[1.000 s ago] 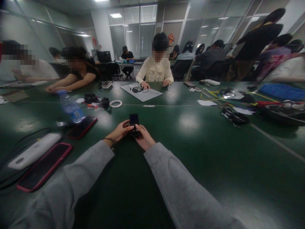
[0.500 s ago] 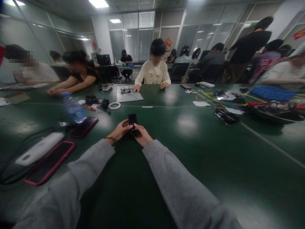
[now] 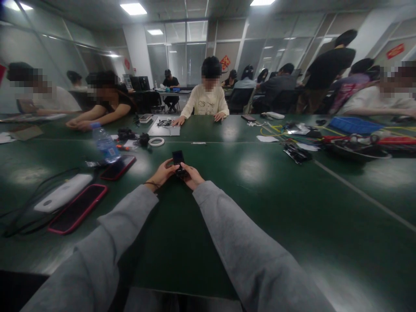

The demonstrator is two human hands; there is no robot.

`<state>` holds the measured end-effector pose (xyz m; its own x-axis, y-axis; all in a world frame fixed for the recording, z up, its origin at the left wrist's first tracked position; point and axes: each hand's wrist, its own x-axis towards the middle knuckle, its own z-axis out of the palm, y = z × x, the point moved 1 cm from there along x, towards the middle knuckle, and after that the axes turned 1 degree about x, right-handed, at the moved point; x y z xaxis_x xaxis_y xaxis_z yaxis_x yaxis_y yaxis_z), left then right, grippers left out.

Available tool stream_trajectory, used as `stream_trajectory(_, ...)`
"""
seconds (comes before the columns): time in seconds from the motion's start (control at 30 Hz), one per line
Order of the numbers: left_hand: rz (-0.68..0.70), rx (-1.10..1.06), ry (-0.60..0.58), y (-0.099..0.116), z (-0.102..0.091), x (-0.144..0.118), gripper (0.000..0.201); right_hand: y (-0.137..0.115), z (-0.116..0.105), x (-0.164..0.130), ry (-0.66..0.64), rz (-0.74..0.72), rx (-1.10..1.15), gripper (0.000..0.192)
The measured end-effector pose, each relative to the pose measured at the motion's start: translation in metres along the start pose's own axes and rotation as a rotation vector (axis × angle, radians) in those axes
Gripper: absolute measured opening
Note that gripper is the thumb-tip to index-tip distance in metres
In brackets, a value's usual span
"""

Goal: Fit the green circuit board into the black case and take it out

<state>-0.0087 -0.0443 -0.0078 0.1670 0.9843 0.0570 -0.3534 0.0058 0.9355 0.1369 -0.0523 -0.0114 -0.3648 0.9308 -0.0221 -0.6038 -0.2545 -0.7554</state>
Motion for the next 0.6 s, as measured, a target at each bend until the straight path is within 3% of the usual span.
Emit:
stream_trajectory(0.33,-0.022,-0.060,-0.036,-0.002,-0.007,0.006,0.072,-0.002,-0.004,0.005,-0.070,0.035,-0.030,0.028)
stream_trajectory(0.6,-0.116,-0.064,-0.172,0.002,-0.013,0.030,0.071,-0.006,-0.018,0.019,0.055,0.027,-0.072,0.030)
